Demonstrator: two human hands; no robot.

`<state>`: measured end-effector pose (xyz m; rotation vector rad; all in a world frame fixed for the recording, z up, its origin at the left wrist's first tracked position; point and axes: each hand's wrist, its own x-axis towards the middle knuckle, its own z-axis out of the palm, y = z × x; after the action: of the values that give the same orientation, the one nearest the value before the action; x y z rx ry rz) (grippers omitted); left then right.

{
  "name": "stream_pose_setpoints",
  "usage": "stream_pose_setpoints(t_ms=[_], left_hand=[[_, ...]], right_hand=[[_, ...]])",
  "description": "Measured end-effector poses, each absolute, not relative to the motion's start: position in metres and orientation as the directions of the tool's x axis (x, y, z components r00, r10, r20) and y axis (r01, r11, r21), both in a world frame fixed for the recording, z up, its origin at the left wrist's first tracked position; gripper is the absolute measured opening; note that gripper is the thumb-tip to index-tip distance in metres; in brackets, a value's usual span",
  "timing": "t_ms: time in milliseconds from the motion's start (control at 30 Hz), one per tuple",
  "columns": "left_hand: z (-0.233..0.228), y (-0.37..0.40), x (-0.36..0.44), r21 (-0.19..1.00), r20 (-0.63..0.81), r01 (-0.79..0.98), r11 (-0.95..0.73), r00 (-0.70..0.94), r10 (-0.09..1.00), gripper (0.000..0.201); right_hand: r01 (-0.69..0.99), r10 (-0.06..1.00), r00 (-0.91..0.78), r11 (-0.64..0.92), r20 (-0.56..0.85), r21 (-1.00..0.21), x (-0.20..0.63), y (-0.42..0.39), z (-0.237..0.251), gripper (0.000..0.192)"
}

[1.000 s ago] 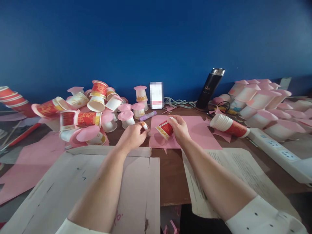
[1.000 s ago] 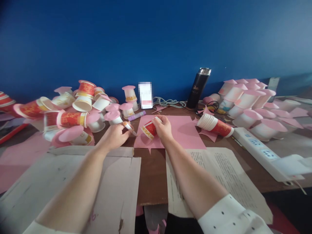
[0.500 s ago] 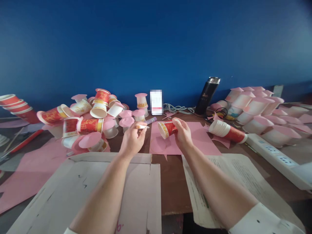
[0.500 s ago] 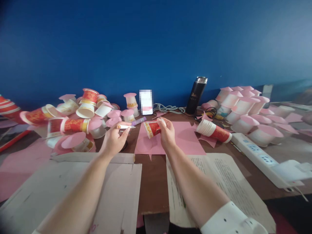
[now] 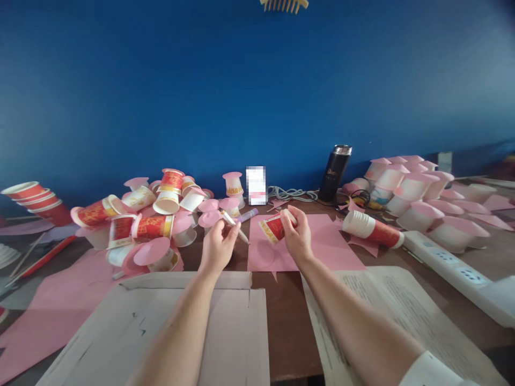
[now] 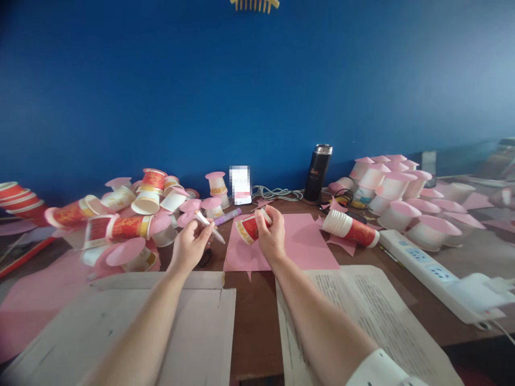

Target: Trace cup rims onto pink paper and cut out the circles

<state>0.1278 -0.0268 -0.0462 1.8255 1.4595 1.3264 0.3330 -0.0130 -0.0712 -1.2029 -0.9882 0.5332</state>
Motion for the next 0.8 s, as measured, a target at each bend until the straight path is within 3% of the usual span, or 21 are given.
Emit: stream_pose_setpoints(t_ms=[200, 400, 633, 800], left_hand=[[-0.047, -0.024, 0.124, 0.745, 0.376, 0.622, -0.241, -0.093, 0.922, 0.035], [-0.049, -0.021, 0.123, 0.739, 0.34, 0.651, -0.171, -0.143, 0.929, 0.036], [-0.043, -0.022, 0.12, 0.781, 0.341, 0.605, -0.154, -0.208, 0.917, 0.034], [-0.039, -0.023, 0.116, 0.796, 0.434, 0.572, -0.197, -0.313, 0.845, 0.035]], right_hand=[[-0.149, 0.789, 0.613, 0.166, 0.04, -0.975, 0.346, 0.002, -0.078, 0.037], [-0.447, 0.81, 0.563, 0.127, -0.168, -0.885, 0.348, 0.008, -0.078, 0.033], [-0.519, 0.926, 0.377, 0.194, -0.019, -0.832, 0.334, -0.003, -0.067, 0.035], [-0.38, 0.938, 0.308, 0.275, 0.16, -0.883, 0.319, -0.011, -0.067, 0.037]])
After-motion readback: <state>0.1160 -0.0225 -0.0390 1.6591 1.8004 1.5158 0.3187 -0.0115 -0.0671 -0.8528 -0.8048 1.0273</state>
